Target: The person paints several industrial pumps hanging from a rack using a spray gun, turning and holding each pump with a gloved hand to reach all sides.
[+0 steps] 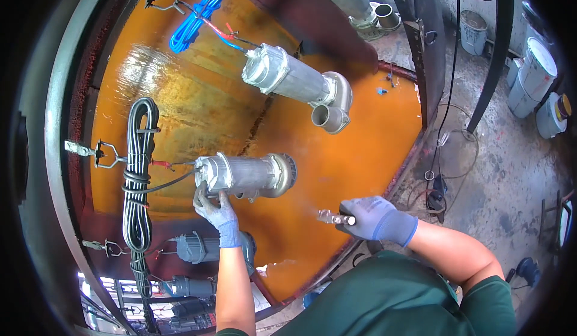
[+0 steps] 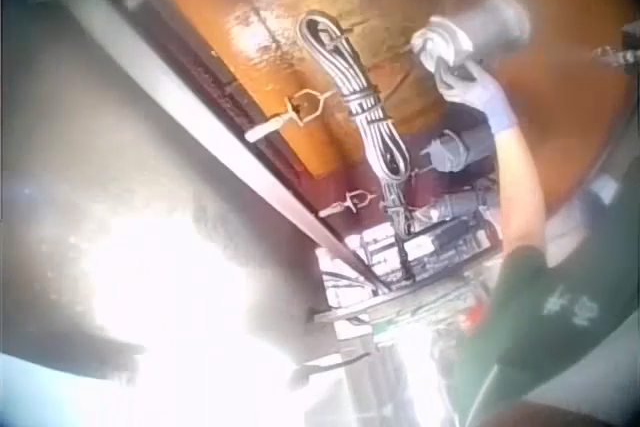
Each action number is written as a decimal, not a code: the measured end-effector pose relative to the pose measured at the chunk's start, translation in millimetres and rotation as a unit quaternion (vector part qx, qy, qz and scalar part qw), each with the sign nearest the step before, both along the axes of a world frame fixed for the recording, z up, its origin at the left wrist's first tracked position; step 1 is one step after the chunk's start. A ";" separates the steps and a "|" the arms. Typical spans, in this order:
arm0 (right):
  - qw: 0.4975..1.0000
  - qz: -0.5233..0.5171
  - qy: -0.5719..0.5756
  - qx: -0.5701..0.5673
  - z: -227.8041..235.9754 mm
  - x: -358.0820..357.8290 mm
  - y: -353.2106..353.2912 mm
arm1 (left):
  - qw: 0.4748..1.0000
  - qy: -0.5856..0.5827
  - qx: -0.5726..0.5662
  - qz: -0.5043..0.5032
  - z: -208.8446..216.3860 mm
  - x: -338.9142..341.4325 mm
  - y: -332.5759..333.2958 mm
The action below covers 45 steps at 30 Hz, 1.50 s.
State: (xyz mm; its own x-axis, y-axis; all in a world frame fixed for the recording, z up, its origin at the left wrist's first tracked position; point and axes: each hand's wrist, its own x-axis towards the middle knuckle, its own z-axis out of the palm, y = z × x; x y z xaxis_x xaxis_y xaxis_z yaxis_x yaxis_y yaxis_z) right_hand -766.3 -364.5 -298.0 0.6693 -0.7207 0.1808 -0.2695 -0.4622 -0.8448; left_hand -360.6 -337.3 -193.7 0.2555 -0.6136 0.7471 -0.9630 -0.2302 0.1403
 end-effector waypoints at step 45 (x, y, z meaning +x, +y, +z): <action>0.989 -0.109 -0.010 0.098 33.4 4.1 5.1 | 0.804 0.568 -0.026 -0.175 34.1 121.6 -60.9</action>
